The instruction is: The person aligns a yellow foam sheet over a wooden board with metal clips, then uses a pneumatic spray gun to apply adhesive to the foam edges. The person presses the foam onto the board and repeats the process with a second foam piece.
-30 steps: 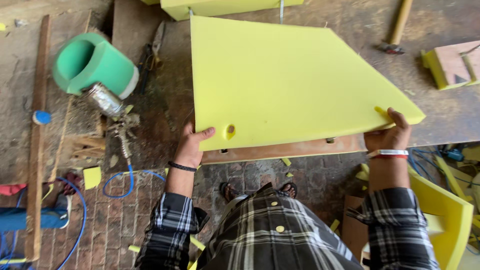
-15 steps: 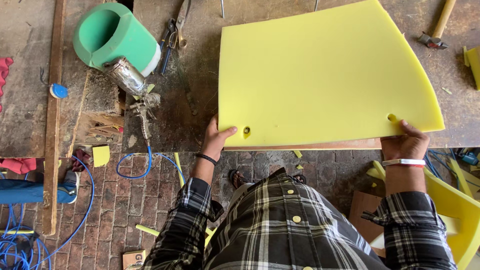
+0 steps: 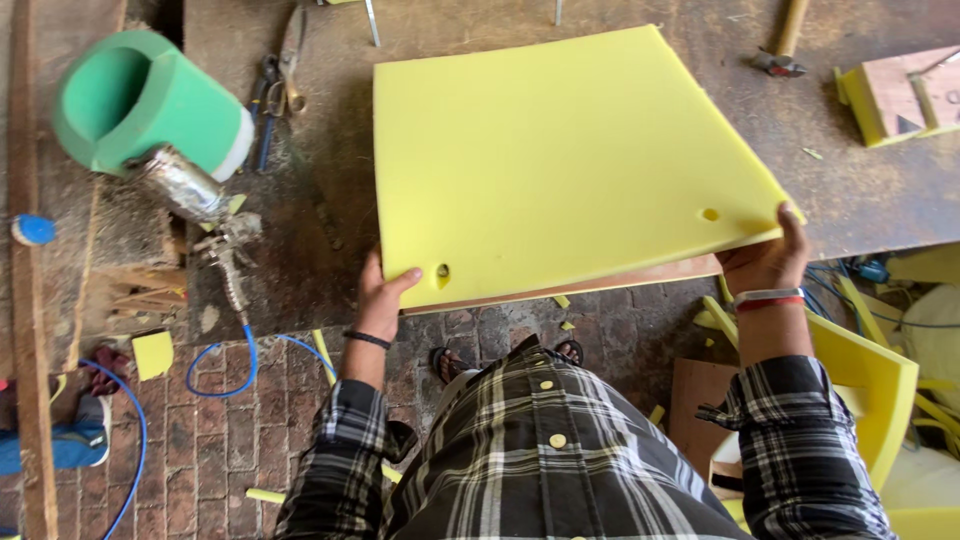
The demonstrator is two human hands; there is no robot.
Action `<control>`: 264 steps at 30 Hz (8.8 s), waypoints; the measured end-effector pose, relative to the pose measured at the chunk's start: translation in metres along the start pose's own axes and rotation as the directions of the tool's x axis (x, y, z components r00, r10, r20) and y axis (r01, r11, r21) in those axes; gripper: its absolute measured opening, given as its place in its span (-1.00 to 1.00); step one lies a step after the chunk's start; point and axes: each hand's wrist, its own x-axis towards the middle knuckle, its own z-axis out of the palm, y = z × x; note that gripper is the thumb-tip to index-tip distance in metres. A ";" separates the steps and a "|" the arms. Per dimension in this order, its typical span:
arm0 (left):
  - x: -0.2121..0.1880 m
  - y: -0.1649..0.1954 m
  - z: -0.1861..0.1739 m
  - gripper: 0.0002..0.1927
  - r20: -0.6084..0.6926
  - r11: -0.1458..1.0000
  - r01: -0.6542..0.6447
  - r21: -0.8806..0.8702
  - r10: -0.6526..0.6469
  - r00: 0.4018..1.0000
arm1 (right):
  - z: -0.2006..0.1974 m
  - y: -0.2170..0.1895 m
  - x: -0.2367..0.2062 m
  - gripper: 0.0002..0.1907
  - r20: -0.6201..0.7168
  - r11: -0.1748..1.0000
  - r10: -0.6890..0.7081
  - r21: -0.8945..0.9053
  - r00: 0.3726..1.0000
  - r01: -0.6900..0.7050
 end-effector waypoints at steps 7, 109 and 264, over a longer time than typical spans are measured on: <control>-0.006 0.001 -0.001 -0.26 -0.002 1.000 0.001 0.031 -0.001 1.000 | -0.041 -0.002 0.009 -0.66 -0.117 0.960 -0.035 -0.279 0.993 0.001; -0.023 -0.024 0.020 -0.49 -0.372 0.922 -0.060 0.382 0.212 0.904 | -0.007 0.062 -0.027 -0.66 -0.217 0.930 -0.335 -0.233 0.917 0.284; 0.028 -0.061 0.369 -0.19 0.540 -0.042 -0.540 0.841 -0.001 0.842 | -0.050 0.044 0.107 0.00 0.415 -0.504 0.179 -0.740 0.892 0.446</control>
